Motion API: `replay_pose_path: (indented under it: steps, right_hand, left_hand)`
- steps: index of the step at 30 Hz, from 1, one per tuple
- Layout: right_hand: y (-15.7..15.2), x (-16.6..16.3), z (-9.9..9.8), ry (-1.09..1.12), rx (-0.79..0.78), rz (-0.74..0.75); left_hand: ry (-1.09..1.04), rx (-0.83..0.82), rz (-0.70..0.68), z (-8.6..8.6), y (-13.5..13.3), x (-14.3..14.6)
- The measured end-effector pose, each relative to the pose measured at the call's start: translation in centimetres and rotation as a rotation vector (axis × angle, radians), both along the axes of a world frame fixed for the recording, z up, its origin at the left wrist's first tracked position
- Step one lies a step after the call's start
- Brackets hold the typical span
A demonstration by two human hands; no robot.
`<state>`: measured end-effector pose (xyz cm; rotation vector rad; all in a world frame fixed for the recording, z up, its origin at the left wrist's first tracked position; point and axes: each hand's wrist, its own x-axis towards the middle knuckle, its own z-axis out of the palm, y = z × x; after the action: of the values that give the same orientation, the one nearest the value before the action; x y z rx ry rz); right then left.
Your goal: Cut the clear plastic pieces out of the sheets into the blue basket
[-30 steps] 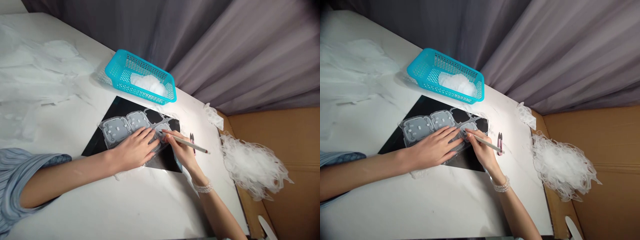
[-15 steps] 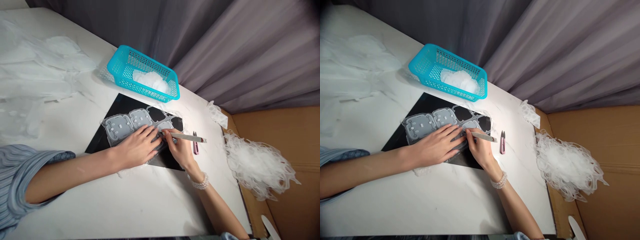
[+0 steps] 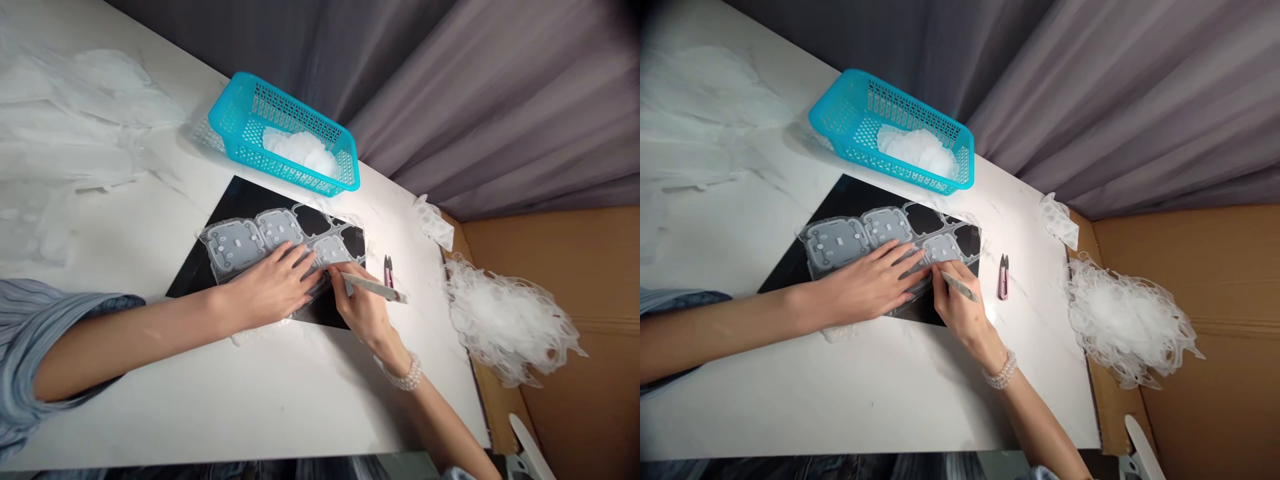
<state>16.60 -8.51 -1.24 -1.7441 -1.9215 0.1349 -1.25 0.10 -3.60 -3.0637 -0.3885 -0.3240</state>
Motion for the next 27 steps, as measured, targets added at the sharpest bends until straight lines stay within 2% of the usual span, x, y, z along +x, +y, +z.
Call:
replay_pose_path:
  steps: [5,12,20,22,24,27]
  right_hand:
    - [1.7,0.0,-1.3,-0.016,0.106,0.050]
    - [0.2,0.5,-2.7,-0.177,0.062,0.116]
    - [0.9,-0.9,-1.5,-0.294,-0.088,0.117]
    - [1.4,-1.0,-1.7,-0.216,-0.082,0.125]
    - [1.9,0.1,-1.9,-0.023,-0.044,0.073]
    - [1.7,4.8,-1.2,0.440,0.037,-0.264]
  left_hand:
    - [-0.030,0.032,-0.010,-0.4,0.0,-0.1]
    - [-0.062,-0.072,0.007,-0.2,0.2,0.0]
    - [-0.105,-0.185,0.028,-1.1,0.3,-0.6]
    - [-0.117,-0.191,0.032,-1.2,0.3,-0.6]
    - [-0.120,-0.177,0.033,-1.3,0.3,-0.6]
    - [-0.108,-0.144,0.034,-1.5,0.3,-0.5]
